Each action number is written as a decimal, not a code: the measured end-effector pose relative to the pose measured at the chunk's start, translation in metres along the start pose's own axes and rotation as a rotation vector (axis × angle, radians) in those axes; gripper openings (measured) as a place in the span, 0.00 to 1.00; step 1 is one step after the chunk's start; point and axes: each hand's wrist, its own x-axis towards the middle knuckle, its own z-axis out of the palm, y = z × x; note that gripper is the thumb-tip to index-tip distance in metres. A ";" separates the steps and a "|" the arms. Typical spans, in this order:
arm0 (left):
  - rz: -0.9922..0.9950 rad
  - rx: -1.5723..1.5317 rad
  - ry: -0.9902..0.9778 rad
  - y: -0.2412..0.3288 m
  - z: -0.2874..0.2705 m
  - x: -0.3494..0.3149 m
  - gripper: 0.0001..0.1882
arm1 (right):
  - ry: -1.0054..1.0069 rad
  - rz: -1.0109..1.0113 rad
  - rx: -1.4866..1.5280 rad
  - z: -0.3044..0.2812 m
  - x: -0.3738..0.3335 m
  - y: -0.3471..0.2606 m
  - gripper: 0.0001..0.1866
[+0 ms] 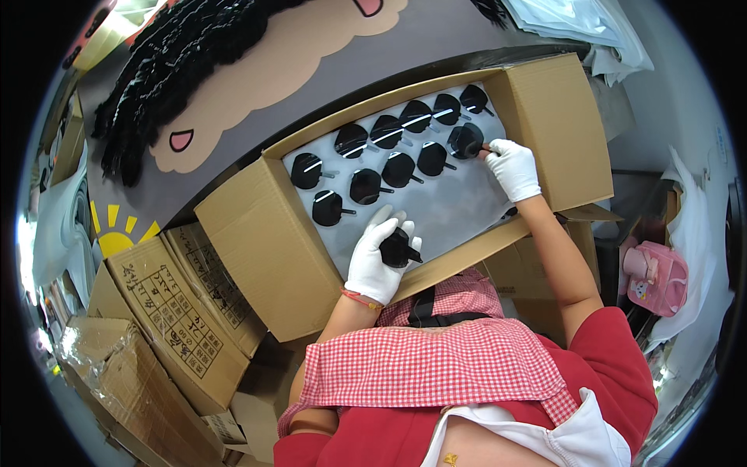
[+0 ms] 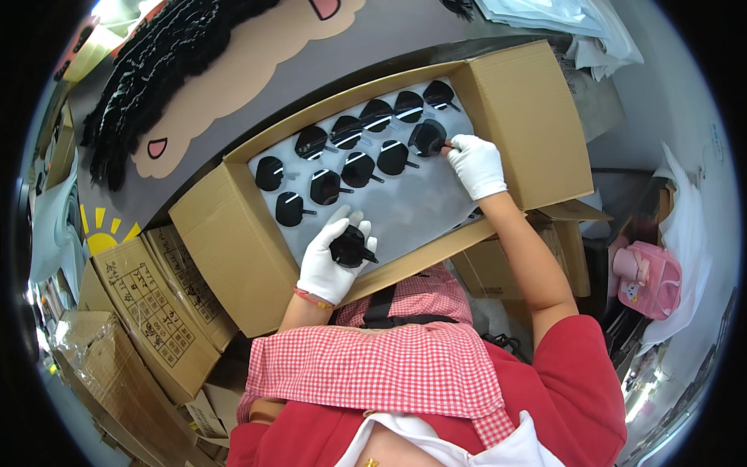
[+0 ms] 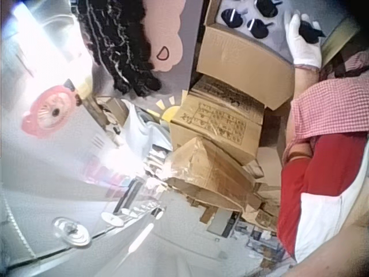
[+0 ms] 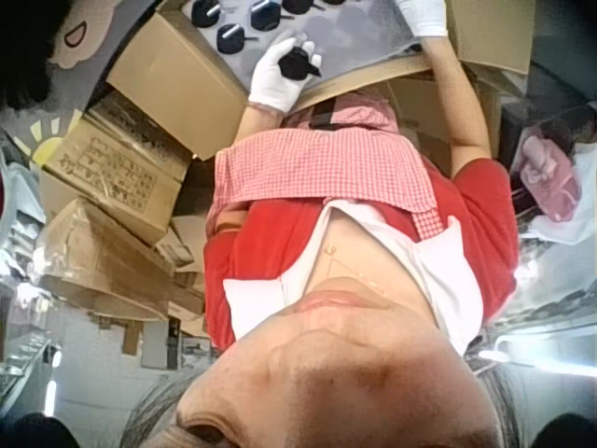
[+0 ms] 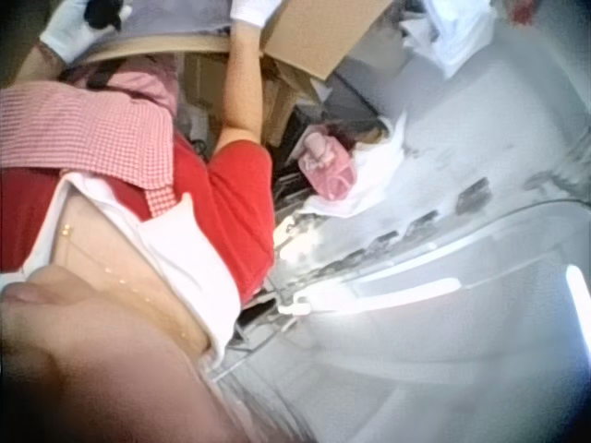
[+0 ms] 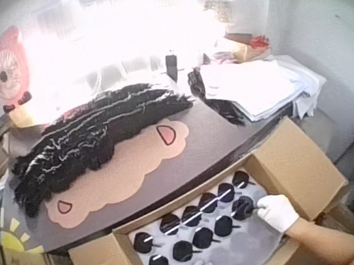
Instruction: The person repeatedly picks up black hair accessories from a pile and places them into a cardboard box lined with white tissue paper. The person arranges the items in rows within the box and occasionally adjusts the tissue paper between placements.
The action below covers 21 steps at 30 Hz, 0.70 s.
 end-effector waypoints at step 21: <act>0.436 0.281 -0.120 -0.022 -0.009 -0.017 0.26 | -0.732 -0.127 0.439 -0.003 -0.065 -0.127 0.13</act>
